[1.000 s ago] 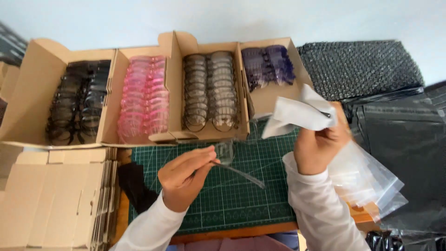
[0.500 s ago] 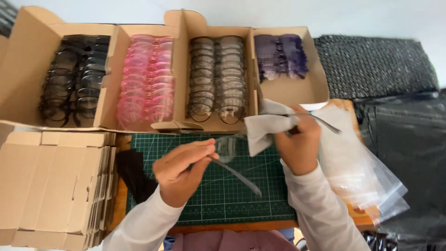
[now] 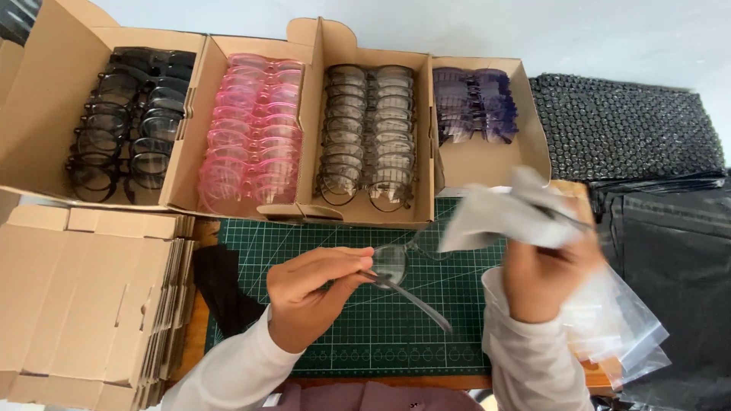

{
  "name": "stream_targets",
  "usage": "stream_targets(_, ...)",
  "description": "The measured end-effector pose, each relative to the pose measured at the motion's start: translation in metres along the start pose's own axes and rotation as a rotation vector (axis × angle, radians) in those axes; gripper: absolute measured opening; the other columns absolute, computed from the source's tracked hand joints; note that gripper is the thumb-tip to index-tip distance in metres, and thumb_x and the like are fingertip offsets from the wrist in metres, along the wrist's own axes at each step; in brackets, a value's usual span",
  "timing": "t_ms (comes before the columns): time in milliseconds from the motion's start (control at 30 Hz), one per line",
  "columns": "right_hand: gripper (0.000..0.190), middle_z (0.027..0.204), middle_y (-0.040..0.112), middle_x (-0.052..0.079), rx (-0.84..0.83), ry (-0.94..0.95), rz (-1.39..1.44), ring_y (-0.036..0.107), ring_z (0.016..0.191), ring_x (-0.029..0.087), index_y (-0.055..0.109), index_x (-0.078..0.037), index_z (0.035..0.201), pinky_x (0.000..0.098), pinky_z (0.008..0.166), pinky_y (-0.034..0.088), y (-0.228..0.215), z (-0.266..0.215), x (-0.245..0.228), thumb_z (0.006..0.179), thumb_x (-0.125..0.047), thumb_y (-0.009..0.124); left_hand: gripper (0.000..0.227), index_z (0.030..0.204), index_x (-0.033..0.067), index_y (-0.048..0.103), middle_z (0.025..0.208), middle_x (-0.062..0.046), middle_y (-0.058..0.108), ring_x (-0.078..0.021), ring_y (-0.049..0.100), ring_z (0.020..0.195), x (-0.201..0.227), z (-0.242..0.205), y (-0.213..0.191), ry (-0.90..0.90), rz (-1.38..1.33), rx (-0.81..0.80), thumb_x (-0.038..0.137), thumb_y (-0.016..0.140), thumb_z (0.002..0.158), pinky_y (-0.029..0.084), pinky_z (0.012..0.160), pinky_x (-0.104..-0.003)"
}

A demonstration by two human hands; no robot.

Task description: The person picks up a pair of clear-framed glasses from a box, wipes the lenses and frame with a white cloth, and then places the glasses into a small plastic bag. The person handles the glasses and cloth directly with their hands.

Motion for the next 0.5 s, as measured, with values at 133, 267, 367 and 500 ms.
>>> stream_targets(133,0.015,0.074,0.058,0.004,-0.301,0.271,-0.178,0.047,0.063,0.013,0.063,-0.008,0.084,0.0292,0.059,0.039,0.021,-0.031,0.032,0.086,0.005,0.071,0.021,0.107,0.0061,0.074,0.102,-0.012,0.079,-0.0258,0.082,0.098,-0.002,0.007,-0.004,-0.086,-0.057,0.05,-0.003,0.077,0.089,0.076,0.083,-0.033)
stream_targets(267,0.017,0.075,0.056,0.005,-0.268,0.252,-0.14,0.048,0.07,0.015,0.059,-0.006,0.082,0.0302,0.064,0.039,0.021,-0.02,0.017,0.092,0.002,0.07,0.017,0.101,0.0056,0.076,0.097,-0.011,0.08,-0.0236,0.083,0.093,-0.005,0.009,-0.004,-0.134,-0.008,0.054,0.003,0.081,0.085,0.074,0.084,-0.033)
stream_targets(367,0.004,0.095,0.067,0.013,-0.121,0.176,-0.125,0.061,0.09,0.023,0.069,0.001,0.099,0.0386,0.084,0.051,0.003,-0.014,0.016,0.097,0.003,0.072,0.018,0.106,0.0067,0.076,0.101,-0.011,0.08,-0.0236,0.082,0.096,-0.009,0.003,0.003,-0.138,-0.073,-0.005,0.004,0.079,0.089,0.073,0.086,-0.032)
stream_targets(500,0.009,0.103,0.07,0.016,0.14,0.278,-0.123,0.064,0.096,0.02,0.069,0.008,0.111,0.0357,0.084,0.053,-0.025,-0.009,0.007,0.104,0.003,0.067,0.017,0.103,0.005,0.076,0.097,-0.01,0.08,-0.0242,0.082,0.095,-0.008,0.003,0.01,-0.111,-0.051,-0.053,0.002,0.08,0.087,0.073,0.083,-0.031)
Point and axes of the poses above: each hand's wrist, its own z-axis towards the middle knuckle, its own y-axis out of the palm, x = y × z, the point moved 6 cm from there along z, towards the middle knuckle
